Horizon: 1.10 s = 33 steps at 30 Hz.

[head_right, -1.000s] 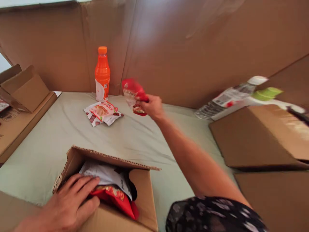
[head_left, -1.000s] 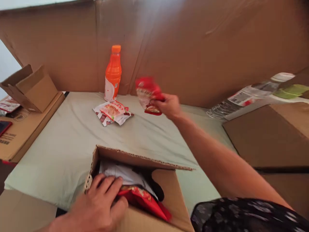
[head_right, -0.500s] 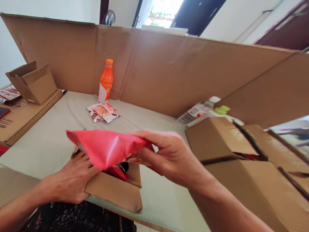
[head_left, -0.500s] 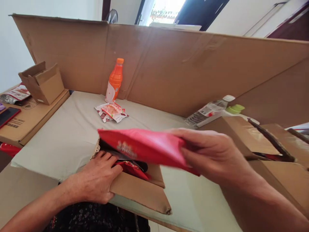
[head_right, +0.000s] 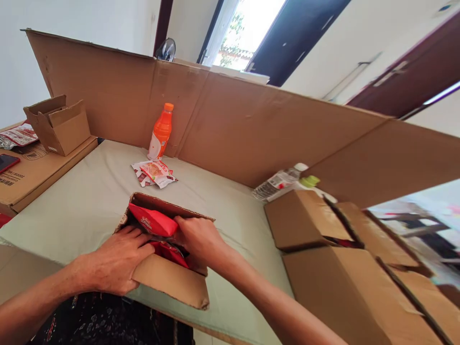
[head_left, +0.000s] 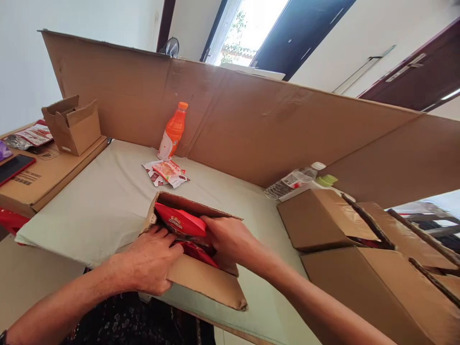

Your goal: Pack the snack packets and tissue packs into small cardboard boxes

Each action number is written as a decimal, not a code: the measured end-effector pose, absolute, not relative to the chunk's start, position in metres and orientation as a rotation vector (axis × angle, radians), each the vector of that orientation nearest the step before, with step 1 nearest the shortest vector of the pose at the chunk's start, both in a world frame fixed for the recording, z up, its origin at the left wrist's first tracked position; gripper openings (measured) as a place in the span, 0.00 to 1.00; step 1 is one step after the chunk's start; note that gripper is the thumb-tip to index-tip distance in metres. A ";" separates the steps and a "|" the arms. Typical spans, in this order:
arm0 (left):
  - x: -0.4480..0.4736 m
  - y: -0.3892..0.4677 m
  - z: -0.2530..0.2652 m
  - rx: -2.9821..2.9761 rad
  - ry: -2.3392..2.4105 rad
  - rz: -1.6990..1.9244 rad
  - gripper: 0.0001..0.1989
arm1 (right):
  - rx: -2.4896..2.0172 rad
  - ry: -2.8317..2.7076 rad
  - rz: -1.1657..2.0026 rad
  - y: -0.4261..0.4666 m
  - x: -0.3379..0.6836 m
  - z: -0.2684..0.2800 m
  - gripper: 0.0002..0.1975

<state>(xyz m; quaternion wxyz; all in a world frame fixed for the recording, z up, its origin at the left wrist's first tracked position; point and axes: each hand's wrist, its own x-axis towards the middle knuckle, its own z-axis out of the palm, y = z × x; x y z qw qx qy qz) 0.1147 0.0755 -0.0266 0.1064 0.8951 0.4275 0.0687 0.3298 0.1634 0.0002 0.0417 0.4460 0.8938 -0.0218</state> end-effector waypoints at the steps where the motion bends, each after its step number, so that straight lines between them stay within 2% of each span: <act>1: 0.115 0.076 -0.027 2.637 1.252 0.189 0.20 | 1.351 2.653 -0.028 0.165 0.325 -0.005 0.07; 6: 0.116 0.077 -0.024 2.652 1.230 0.157 0.20 | 1.230 2.801 -0.054 0.158 0.320 0.002 0.11; 10: 0.115 0.078 -0.022 2.648 1.254 0.139 0.21 | 1.119 2.990 -0.257 0.161 0.311 0.007 0.21; 13: 0.114 0.078 -0.022 2.643 1.250 0.163 0.22 | 1.122 2.958 -0.327 0.166 0.307 0.007 0.18; 17: 0.113 0.077 -0.021 2.644 1.200 0.179 0.23 | 1.139 2.822 -0.036 0.164 0.303 0.010 0.10; 20: 0.114 0.079 -0.019 2.641 1.212 0.114 0.19 | 1.058 2.625 0.082 0.166 0.283 0.007 0.09; 27: 0.113 0.078 -0.021 2.625 1.194 0.129 0.18 | 0.873 2.642 -0.018 0.179 0.273 0.001 0.12; 33: 0.114 0.077 -0.016 2.636 1.208 0.141 0.17 | 0.962 2.717 -0.184 0.182 0.284 -0.012 0.14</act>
